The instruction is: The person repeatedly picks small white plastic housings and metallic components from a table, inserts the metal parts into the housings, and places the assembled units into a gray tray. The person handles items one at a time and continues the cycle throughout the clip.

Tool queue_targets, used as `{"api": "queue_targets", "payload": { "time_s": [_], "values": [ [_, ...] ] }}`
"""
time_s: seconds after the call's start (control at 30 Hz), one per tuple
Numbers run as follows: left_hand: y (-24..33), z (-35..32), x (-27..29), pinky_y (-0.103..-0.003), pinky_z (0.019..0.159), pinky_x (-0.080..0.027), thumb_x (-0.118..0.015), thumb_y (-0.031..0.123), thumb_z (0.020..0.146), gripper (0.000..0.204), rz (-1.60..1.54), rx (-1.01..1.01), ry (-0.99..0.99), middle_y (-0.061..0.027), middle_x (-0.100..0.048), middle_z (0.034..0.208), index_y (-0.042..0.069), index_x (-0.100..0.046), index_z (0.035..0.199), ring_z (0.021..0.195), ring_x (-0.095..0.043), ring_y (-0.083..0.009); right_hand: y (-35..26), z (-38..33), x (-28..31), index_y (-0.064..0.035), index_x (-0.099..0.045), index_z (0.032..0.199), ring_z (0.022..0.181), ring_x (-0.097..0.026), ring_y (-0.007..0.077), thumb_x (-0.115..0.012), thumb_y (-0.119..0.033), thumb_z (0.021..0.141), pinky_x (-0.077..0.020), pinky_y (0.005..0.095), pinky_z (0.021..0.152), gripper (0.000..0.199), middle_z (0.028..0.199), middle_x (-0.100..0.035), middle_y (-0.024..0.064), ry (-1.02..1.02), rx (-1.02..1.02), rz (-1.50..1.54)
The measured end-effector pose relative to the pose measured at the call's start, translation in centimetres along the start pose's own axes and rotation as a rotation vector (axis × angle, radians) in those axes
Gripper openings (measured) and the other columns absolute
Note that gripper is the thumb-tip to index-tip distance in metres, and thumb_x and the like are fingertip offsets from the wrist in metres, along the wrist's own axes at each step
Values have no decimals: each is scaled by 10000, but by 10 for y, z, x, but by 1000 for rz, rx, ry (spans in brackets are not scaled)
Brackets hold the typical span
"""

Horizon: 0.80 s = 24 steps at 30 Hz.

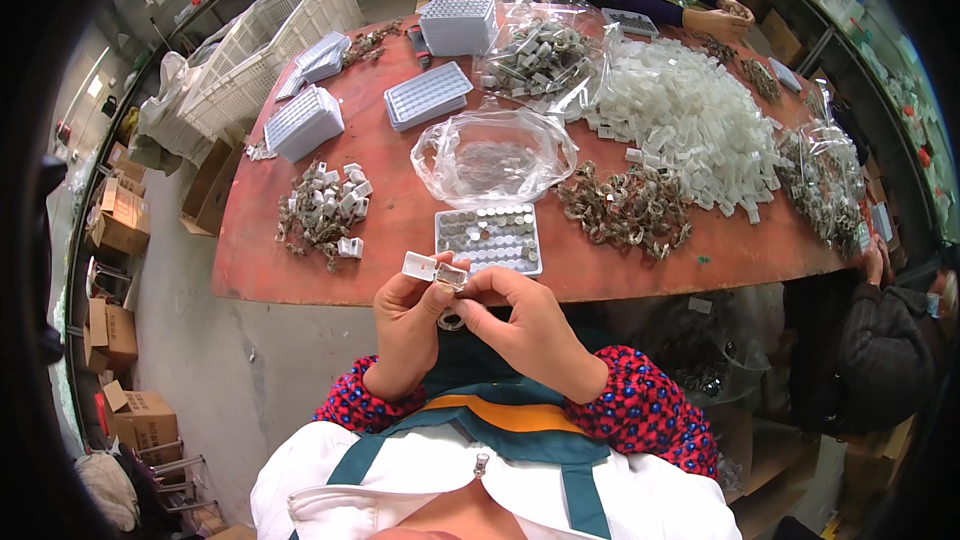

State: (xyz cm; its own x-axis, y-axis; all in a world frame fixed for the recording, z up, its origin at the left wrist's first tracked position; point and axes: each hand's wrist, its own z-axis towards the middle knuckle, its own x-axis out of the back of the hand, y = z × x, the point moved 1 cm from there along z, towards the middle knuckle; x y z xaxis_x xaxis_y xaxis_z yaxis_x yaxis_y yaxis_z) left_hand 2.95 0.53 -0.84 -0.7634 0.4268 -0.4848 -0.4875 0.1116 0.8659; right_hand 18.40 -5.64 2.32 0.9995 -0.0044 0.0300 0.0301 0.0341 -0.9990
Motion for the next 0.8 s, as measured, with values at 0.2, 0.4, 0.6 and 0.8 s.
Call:
{"api": "queue_targets", "payload": {
  "time_s": [0.2,0.4,0.6,0.8],
  "values": [
    [2,-2,2,-326,980,-527,-666,49,971,342,65,-44,-57,-147,-699,1165,-64,-609,1289,1092,-662,-186,6,0,5,18,-601,1083,871,-650,93,-625,-109,1002,-531,240,771,152,971,-655,39,-30,-37,262],
    [4,-3,0,-323,980,-532,-652,39,977,337,104,-61,-90,-146,-692,1163,-71,-599,1291,1102,-659,-190,2,-1,12,17,-591,1056,818,-624,77,-596,-128,1026,-515,233,729,149,951,-643,24,-24,-71,371],
    [7,-1,0,-323,988,-528,-649,36,977,331,168,-84,-110,-138,-692,1159,-74,-600,1285,1114,-656,-188,-1,-4,11,35,-582,1049,790,-652,114,-586,-128,1027,-538,283,700,165,877,-652,66,54,29,10],
    [1,-3,2,-324,974,-536,-656,105,988,327,21,54,-47,-136,-702,1156,-63,-614,1265,1085,-670,-186,11,-1,4,43,-594,1053,798,-680,140,-602,-107,1012,-547,281,720,155,907,-681,96,70,66,-73]
  ]
}}
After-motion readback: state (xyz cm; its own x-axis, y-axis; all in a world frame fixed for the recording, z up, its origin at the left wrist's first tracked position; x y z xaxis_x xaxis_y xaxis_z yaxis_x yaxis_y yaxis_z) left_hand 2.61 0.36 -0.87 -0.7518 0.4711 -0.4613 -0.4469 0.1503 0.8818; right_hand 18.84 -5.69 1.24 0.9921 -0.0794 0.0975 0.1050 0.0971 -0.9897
